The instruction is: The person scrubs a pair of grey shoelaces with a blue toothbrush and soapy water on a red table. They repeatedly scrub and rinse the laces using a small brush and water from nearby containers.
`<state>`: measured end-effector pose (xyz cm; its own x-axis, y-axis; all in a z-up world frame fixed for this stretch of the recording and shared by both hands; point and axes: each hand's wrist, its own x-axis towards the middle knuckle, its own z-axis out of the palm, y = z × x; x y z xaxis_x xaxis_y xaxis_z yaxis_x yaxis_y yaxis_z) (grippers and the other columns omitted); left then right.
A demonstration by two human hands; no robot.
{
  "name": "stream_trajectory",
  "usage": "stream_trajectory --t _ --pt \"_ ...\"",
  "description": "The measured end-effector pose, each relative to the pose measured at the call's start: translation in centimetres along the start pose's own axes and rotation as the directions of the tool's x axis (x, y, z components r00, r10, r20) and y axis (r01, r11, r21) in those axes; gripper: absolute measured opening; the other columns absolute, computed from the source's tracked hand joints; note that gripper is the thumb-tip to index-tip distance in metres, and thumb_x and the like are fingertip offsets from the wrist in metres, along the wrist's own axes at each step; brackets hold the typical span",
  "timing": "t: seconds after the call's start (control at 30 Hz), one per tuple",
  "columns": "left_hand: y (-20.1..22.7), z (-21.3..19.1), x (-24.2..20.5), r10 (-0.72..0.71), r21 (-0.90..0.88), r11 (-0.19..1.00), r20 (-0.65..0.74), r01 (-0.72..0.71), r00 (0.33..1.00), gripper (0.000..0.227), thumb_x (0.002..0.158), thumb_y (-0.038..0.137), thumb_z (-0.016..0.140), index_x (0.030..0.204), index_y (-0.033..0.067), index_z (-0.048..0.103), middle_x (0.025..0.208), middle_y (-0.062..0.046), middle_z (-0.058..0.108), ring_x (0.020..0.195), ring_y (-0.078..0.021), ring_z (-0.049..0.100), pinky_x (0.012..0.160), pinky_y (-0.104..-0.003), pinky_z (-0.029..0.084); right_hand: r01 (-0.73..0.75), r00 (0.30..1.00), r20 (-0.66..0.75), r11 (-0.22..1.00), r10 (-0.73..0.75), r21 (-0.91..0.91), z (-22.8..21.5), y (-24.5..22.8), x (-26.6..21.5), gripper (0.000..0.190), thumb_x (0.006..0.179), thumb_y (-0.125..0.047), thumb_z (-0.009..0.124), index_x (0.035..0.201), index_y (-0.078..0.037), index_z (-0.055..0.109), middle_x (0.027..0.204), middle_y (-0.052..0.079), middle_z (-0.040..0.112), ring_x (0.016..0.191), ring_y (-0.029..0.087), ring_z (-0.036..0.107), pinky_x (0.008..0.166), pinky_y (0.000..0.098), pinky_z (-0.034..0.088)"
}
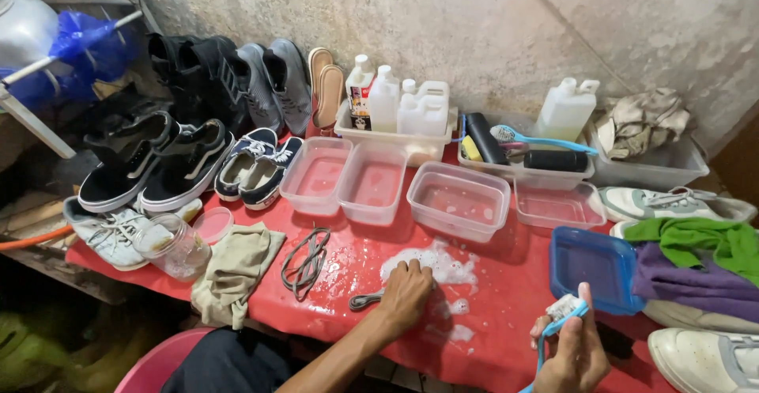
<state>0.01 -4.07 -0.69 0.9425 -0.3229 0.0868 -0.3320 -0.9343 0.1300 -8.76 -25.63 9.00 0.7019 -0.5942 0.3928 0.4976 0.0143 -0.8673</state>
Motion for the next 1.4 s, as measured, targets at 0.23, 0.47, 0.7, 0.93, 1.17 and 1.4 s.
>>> stream_trajectory --t 0.23,0.47,0.7,0.93,1.17,1.4 --pt "2.1 -1.6 -1.1 0.065 0.052 0.997 -0.043 -0.062 0.997 0.03 0.085 -0.024 0.055 0.11 -0.0089 0.064 0.101 -0.024 0.062 0.083 -0.033 0.058 0.061 -0.043 0.057 -0.05 0.998 0.043 0.999 0.05 0.001 -1.1 0.2 -0.2 0.057 0.111 -0.028 0.047 0.157 0.004 0.046 0.087 0.014 0.05 0.06 0.019 0.05 0.051 0.0279 0.041" --pt "1.9 -3.2 -0.9 0.098 0.037 0.995 -0.075 -0.096 0.992 0.037 0.074 -0.011 0.066 0.108 0.001 0.057 0.1 -0.021 0.061 0.089 -0.039 0.059 0.057 -0.049 0.055 -0.152 0.987 0.059 0.987 0.149 0.058 -0.6 0.9 -0.1 0.057 0.109 -0.033 0.049 0.156 -0.001 0.047 0.087 0.012 0.049 0.06 0.016 0.051 0.051 0.0268 0.042" --pt "0.9 -13.5 -0.8 0.059 -0.646 0.75 -0.148 -0.142 0.987 0.028 0.078 -0.004 0.055 0.099 0.0072 0.069 0.102 -0.014 0.062 0.086 -0.0315 0.067 0.072 -0.043 0.056 -0.159 0.986 0.063 0.987 0.157 0.034 -0.4 1.2 0.0 0.056 0.11 -0.034 0.049 0.155 -0.001 0.048 0.089 0.011 0.05 0.059 0.016 0.051 0.05 0.0264 0.042" --pt "-1.4 -15.8 -5.1 -0.142 -0.85 0.514 -0.214 -0.112 0.967 0.01 0.091 -0.003 0.063 0.088 0.0071 0.063 0.092 -0.007 0.061 0.07 -0.0152 0.063 0.061 -0.026 0.056 -0.148 0.985 0.09 0.989 0.149 -0.025 0.5 1.4 -0.4 0.053 0.111 -0.029 0.047 0.156 -0.001 0.048 0.085 0.01 0.05 0.06 0.016 0.052 0.051 0.0268 0.043" --pt "-6.8 -7.5 -10.4 -0.142 -0.528 0.848 -0.17 0.031 0.975 0.033 0.09 0.029 0.076 0.115 0.0111 0.064 0.11 -0.01 0.061 0.1 -0.026 0.057 0.085 -0.041 0.048 -0.115 0.949 0.247 0.944 0.197 -0.31 1.7 1.4 -1.7 0.052 0.106 -0.025 0.051 0.155 -0.005 0.05 0.087 0.007 0.051 0.062 0.015 0.054 0.059 0.0279 0.047" --pt "-7.4 -4.3 -8.0 0.075 -0.425 0.88 -0.318 -0.213 0.945 0.045 0.086 0.032 0.08 0.127 0.0153 0.069 0.122 -0.008 0.065 0.104 -0.0288 0.057 0.084 -0.046 0.043 0.247 0.828 0.506 0.651 0.243 -0.718 4.5 3.0 -4.7 0.061 0.095 -0.041 0.061 0.149 -0.013 0.057 0.106 0.005 0.06 0.086 0.021 0.066 0.077 0.0369 0.053"
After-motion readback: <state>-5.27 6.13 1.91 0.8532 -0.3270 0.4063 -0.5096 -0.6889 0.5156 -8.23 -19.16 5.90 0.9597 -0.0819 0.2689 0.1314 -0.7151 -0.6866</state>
